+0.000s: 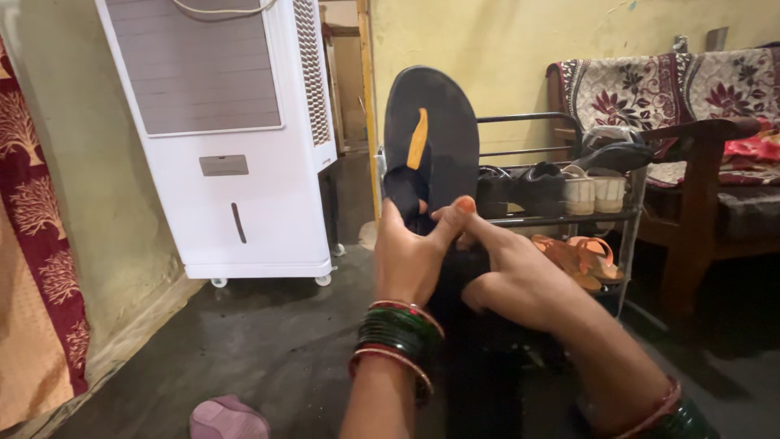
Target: The person cleans footwear by wiping flip-flops and sandals with a cloth by hand.
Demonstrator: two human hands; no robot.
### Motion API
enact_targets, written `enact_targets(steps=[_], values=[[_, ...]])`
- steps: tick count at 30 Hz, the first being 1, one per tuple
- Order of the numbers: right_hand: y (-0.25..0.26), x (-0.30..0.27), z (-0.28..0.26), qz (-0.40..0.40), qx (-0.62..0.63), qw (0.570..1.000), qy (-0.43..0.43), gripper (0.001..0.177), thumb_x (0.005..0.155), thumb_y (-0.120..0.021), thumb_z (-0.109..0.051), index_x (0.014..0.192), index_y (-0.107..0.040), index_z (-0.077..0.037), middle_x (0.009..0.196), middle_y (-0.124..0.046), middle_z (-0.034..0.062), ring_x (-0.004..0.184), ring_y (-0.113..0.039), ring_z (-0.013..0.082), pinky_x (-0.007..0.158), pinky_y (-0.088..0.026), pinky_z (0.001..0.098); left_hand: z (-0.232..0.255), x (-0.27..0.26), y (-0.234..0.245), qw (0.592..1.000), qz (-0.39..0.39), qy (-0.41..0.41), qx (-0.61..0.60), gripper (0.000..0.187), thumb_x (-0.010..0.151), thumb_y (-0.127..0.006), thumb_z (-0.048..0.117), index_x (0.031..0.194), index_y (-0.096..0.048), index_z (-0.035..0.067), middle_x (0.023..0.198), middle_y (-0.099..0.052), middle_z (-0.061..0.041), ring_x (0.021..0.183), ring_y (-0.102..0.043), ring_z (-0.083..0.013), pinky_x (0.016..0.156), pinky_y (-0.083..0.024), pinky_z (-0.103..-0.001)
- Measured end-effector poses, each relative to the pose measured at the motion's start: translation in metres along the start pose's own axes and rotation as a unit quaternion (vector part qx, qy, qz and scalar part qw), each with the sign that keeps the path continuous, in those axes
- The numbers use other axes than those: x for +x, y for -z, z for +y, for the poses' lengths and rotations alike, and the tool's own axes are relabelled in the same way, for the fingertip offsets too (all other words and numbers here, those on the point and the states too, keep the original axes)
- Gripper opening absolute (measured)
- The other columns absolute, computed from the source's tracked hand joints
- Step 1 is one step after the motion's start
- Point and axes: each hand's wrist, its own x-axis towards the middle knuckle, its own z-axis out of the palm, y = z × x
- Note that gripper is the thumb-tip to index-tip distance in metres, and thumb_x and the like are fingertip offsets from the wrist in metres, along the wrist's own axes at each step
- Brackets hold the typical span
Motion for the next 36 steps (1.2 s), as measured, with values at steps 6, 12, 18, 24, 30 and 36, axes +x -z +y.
enact_targets(steps=[6, 12, 18, 24, 30, 36], values=[[0.018, 0.009, -0.006, -0.103, 0.022, 0.991, -0.078, 0.091, 0.056, -0.067, -0.001, 0.145, -0.062, -0.018, 0.117, -0.073, 0.011, 0.073, -0.074, 0.0253, 0.065, -0.06, 0.0362, -0.007, 0.004, -0.005, 0.986, 0.121, 0.066, -0.089, 0.048, 0.072, -0.082, 0.039, 0.095, -0.07, -0.001, 0.086, -0.075, -0.012, 0.078, -0.072, -0.0272, 0.076, -0.057, -0.039], [0.044, 0.015, -0.008, -0.045, 0.102, 0.994, 0.01, 0.081, 0.041, -0.06, 0.003, 0.119, -0.076, -0.009, 0.104, -0.08, 0.0136, 0.078, -0.075, 0.0222, 0.072, -0.063, 0.0321, 0.02, 0.01, -0.001, 0.983, 0.18, 0.023, 0.016, 0.038, 0.078, -0.079, 0.029, 0.106, -0.072, 0.004, 0.095, -0.076, -0.019, 0.092, -0.073, -0.0373, 0.081, -0.054, -0.044], [0.076, 0.025, -0.006, 0.22, 0.268, 0.934, 0.085, 0.057, 0.062, -0.054, 0.001, 0.115, -0.073, -0.002, 0.109, -0.075, 0.0122, 0.098, -0.072, 0.0249, 0.086, -0.06, 0.0371, 0.001, 0.011, 0.022, 0.979, 0.204, 0.028, -0.009, 0.032, 0.081, -0.077, 0.025, 0.099, -0.069, 0.0, 0.093, -0.078, -0.017, 0.087, -0.075, -0.0332, 0.082, -0.055, -0.043], [0.066, 0.074, -0.002, 0.429, 0.077, 0.83, 0.349, 0.069, 0.078, -0.064, 0.002, 0.143, -0.042, 0.002, 0.145, -0.045, 0.0179, 0.138, -0.048, 0.0311, 0.121, -0.033, 0.0479, 0.029, 0.003, 0.015, 0.982, 0.137, 0.086, -0.098, 0.023, 0.079, -0.074, 0.019, 0.096, -0.072, 0.004, 0.082, -0.076, -0.01, 0.072, -0.074, -0.0207, 0.071, -0.057, -0.038], [0.028, 0.074, -0.011, 0.27, -0.152, 0.903, 0.297, 0.056, 0.077, -0.071, -0.009, 0.132, -0.065, -0.011, 0.157, -0.038, 0.0279, 0.152, -0.031, 0.0497, 0.127, -0.024, 0.0524, 0.04, -0.003, 0.014, 0.988, 0.143, -0.018, -0.061, 0.022, 0.084, -0.074, 0.022, 0.091, -0.072, 0.002, 0.07, -0.068, -0.012, 0.061, -0.063, -0.0202, 0.061, -0.05, -0.036], [0.01, 0.032, -0.005, 0.159, -0.172, 0.936, 0.264, 0.056, 0.067, -0.076, -0.011, 0.122, -0.07, -0.012, 0.149, -0.047, 0.0248, 0.139, -0.041, 0.0487, 0.113, -0.034, 0.054, 0.018, 0.001, 0.02, 0.986, 0.145, -0.028, -0.075, 0.023, 0.084, -0.073, 0.023, 0.093, -0.072, 0.001, 0.071, -0.07, -0.013, 0.063, -0.065, -0.02, 0.062, -0.052, -0.036]])
